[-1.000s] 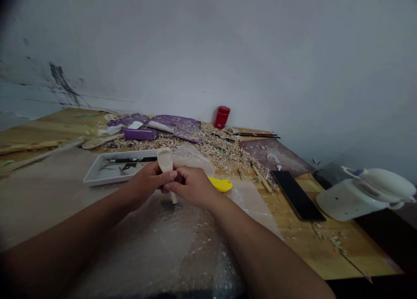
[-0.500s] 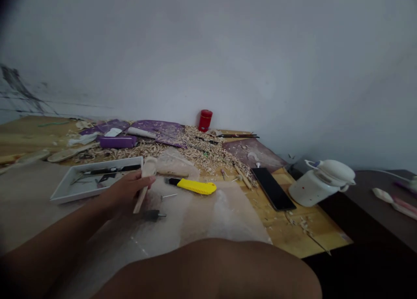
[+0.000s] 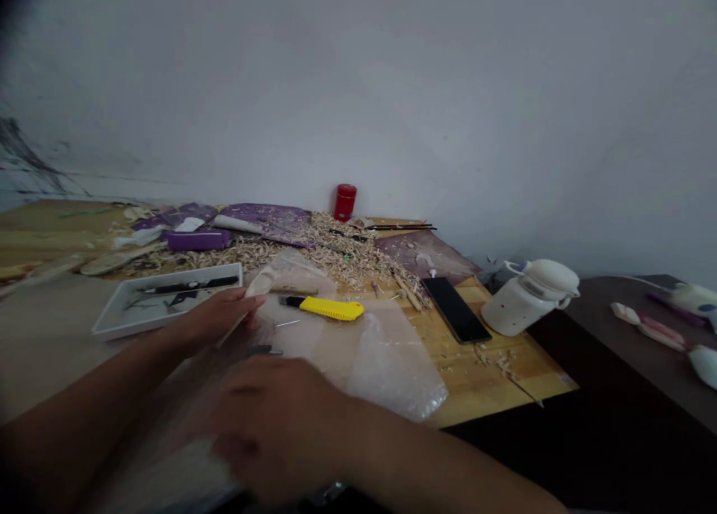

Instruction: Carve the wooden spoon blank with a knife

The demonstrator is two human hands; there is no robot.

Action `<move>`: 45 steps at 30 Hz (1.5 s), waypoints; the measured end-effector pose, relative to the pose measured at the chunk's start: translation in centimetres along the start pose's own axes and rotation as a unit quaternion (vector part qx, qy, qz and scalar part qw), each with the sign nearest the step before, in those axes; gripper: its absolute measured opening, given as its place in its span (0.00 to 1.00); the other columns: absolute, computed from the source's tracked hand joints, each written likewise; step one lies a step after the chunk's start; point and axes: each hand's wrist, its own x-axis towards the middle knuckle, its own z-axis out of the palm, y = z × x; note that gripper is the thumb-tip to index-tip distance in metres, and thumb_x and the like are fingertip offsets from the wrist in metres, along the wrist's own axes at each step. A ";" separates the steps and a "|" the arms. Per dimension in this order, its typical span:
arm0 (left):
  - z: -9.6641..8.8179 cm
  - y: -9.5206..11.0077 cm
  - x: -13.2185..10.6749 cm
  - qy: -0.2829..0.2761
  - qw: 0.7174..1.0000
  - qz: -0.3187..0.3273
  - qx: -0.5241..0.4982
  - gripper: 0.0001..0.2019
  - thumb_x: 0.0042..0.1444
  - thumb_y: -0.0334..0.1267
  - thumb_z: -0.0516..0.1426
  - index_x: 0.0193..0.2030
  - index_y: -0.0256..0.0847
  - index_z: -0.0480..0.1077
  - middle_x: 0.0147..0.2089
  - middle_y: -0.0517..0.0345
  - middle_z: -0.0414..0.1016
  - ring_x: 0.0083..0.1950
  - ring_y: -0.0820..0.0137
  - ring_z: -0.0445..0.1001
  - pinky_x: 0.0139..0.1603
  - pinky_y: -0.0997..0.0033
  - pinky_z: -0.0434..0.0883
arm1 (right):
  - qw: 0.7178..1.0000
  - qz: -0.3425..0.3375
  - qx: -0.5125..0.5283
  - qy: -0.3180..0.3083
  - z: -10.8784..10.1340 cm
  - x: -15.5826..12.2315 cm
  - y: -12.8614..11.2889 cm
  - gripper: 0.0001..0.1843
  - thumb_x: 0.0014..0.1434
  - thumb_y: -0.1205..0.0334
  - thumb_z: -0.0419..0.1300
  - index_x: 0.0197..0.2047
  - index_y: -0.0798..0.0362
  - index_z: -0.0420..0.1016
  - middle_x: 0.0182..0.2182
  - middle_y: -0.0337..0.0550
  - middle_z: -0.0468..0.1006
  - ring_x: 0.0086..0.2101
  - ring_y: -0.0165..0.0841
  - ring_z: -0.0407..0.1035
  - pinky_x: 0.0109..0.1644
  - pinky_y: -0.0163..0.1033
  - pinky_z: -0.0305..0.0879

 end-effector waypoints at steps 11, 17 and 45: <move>-0.4 1.9 0.8 -0.054 0.998 0.034 -0.023 0.17 0.47 0.50 0.50 0.19 0.38 0.62 0.17 0.62 0.65 0.20 0.72 0.63 0.24 0.75 0.58 | 0.984 0.121 -0.122 -0.055 3.4 -1.7 5.5 0.38 0.52 0.40 0.47 0.61 0.47 0.44 0.61 0.49 0.44 0.58 0.44 0.38 0.58 0.51 0.38; -0.9 2.0 1.6 -0.117 0.988 0.050 -0.092 0.16 0.45 0.49 0.53 0.19 0.38 0.62 0.18 0.63 0.63 0.21 0.73 0.65 0.25 0.75 0.60 | 0.982 0.113 -0.137 -0.058 2.8 -0.8 6.8 0.37 0.54 0.40 0.45 0.62 0.46 0.41 0.61 0.47 0.42 0.58 0.43 0.36 0.58 0.51 0.38; 3.1 4.1 -3.7 -0.094 0.965 0.042 -0.243 0.13 0.50 0.48 0.51 0.29 0.39 0.61 0.11 0.71 0.55 0.09 0.81 0.51 0.12 0.78 0.59 | 0.990 0.083 -0.116 -0.020 2.7 0.2 8.7 0.38 0.52 0.45 0.53 0.60 0.56 0.48 0.58 0.54 0.50 0.57 0.41 0.43 0.57 0.47 0.43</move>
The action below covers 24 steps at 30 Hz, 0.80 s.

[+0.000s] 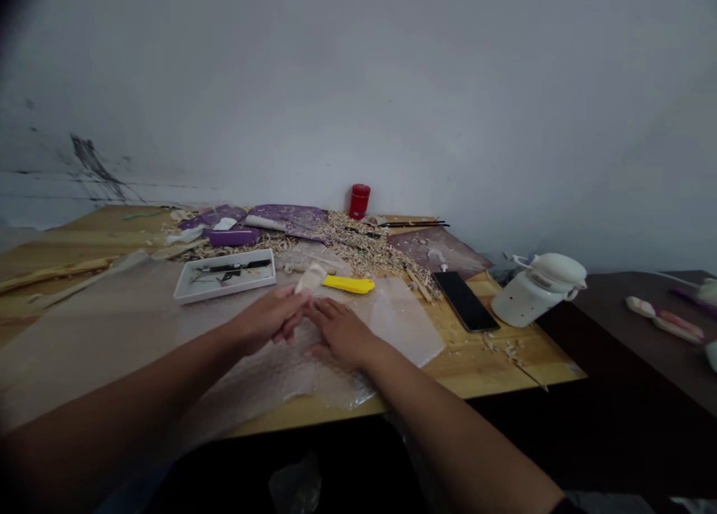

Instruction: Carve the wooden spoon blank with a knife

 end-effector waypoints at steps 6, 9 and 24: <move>-0.1 -2.2 1.1 0.029 0.998 0.014 0.057 0.12 0.51 0.47 0.49 0.37 0.41 0.57 0.12 0.73 0.57 0.10 0.79 0.55 0.14 0.78 0.61 | 0.992 0.096 -0.044 0.068 -4.1 2.4 3.4 0.14 0.57 0.65 0.49 0.46 0.55 0.67 0.42 0.45 0.71 0.43 0.29 0.62 0.48 0.34 0.55; -0.9 -3.0 1.5 0.062 0.996 0.037 0.051 0.11 0.52 0.46 0.48 0.34 0.41 0.55 0.12 0.73 0.56 0.10 0.79 0.56 0.14 0.79 0.61 | 0.983 0.144 -0.087 0.067 -5.1 4.9 4.8 0.12 0.56 0.61 0.50 0.40 0.55 0.70 0.38 0.46 0.72 0.41 0.32 0.64 0.45 0.36 0.56; -1.3 -1.9 0.4 0.143 0.986 0.060 -0.064 0.04 0.52 0.37 0.49 0.31 0.41 0.54 0.11 0.74 0.55 0.10 0.80 0.54 0.17 0.77 0.64 | 0.978 0.171 -0.117 -0.001 -3.7 6.3 4.7 0.13 0.52 0.62 0.52 0.43 0.51 0.69 0.38 0.45 0.69 0.38 0.34 0.65 0.41 0.34 0.57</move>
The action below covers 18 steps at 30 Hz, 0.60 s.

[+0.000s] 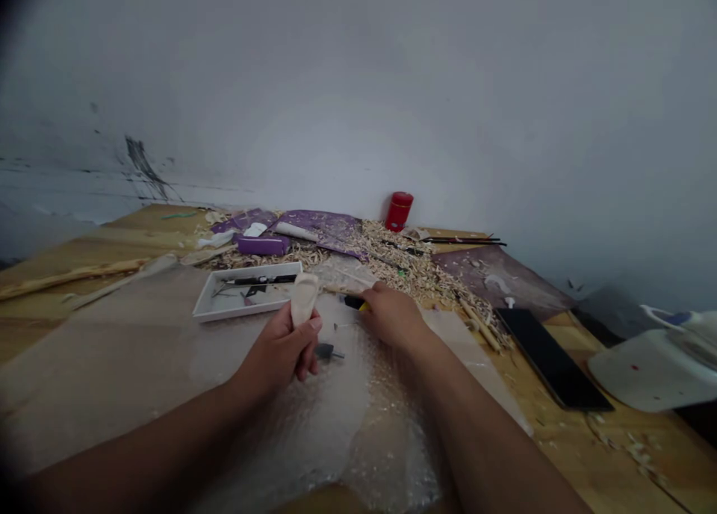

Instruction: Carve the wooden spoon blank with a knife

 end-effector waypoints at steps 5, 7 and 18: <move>-0.5 0.0 0.8 0.064 0.998 0.011 -0.003 0.05 0.49 0.35 0.51 0.30 0.41 0.55 0.17 0.72 0.58 0.13 0.80 0.57 0.16 0.76 0.65 | 0.987 -0.029 0.068 0.142 -0.1 -0.3 -1.2 0.17 0.55 0.66 0.49 0.49 0.54 0.62 0.45 0.48 0.65 0.43 0.34 0.62 0.46 0.37 0.57; -0.8 -0.3 1.2 0.074 0.997 0.019 0.005 0.05 0.49 0.35 0.51 0.30 0.42 0.55 0.18 0.71 0.59 0.13 0.80 0.58 0.15 0.76 0.64 | 0.980 -0.050 0.079 0.176 -0.1 -0.5 -2.0 0.19 0.56 0.66 0.47 0.52 0.54 0.59 0.45 0.48 0.65 0.45 0.35 0.60 0.47 0.40 0.57; -0.8 -0.9 1.5 0.085 0.996 0.000 0.016 0.06 0.48 0.34 0.51 0.32 0.43 0.55 0.12 0.74 0.54 0.12 0.79 0.54 0.12 0.79 0.58 | 0.979 -0.053 0.028 0.193 -0.5 -1.3 -3.5 0.19 0.60 0.54 0.43 0.50 0.55 0.61 0.39 0.48 0.70 0.40 0.36 0.64 0.41 0.39 0.59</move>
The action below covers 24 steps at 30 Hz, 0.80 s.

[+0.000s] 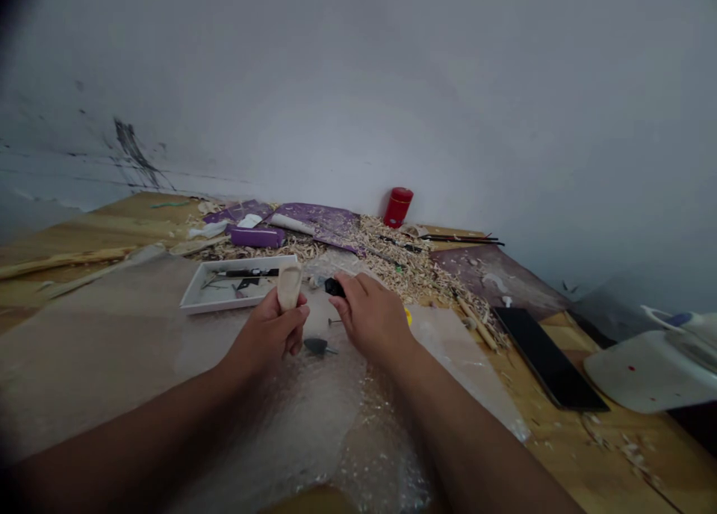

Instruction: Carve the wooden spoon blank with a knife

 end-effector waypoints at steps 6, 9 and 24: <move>0.0 0.1 -0.2 -0.017 1.000 -0.005 0.011 0.05 0.48 0.33 0.50 0.32 0.42 0.55 0.11 0.74 0.54 0.12 0.78 0.55 0.15 0.78 0.59 | 0.997 -0.023 -0.039 -0.056 -0.9 -0.1 -1.1 0.20 0.60 0.50 0.42 0.46 0.52 0.64 0.35 0.45 0.71 0.35 0.35 0.65 0.35 0.37 0.57; 0.0 0.2 -0.2 -0.028 0.999 0.010 0.038 0.05 0.49 0.33 0.50 0.31 0.42 0.54 0.12 0.73 0.57 0.13 0.78 0.57 0.15 0.78 0.59 | 0.994 -0.041 -0.051 -0.091 -1.1 -0.2 -1.6 0.19 0.60 0.50 0.41 0.44 0.52 0.65 0.35 0.45 0.71 0.33 0.34 0.65 0.33 0.36 0.55; 0.4 0.7 -0.4 0.016 0.989 -0.063 -0.129 0.09 0.45 0.37 0.55 0.21 0.39 0.57 0.14 0.69 0.58 0.12 0.82 0.52 0.13 0.80 0.52 | 0.992 -0.042 0.054 -0.106 -1.3 -0.1 -2.2 0.15 0.57 0.53 0.48 0.41 0.53 0.67 0.35 0.45 0.71 0.37 0.34 0.64 0.39 0.39 0.59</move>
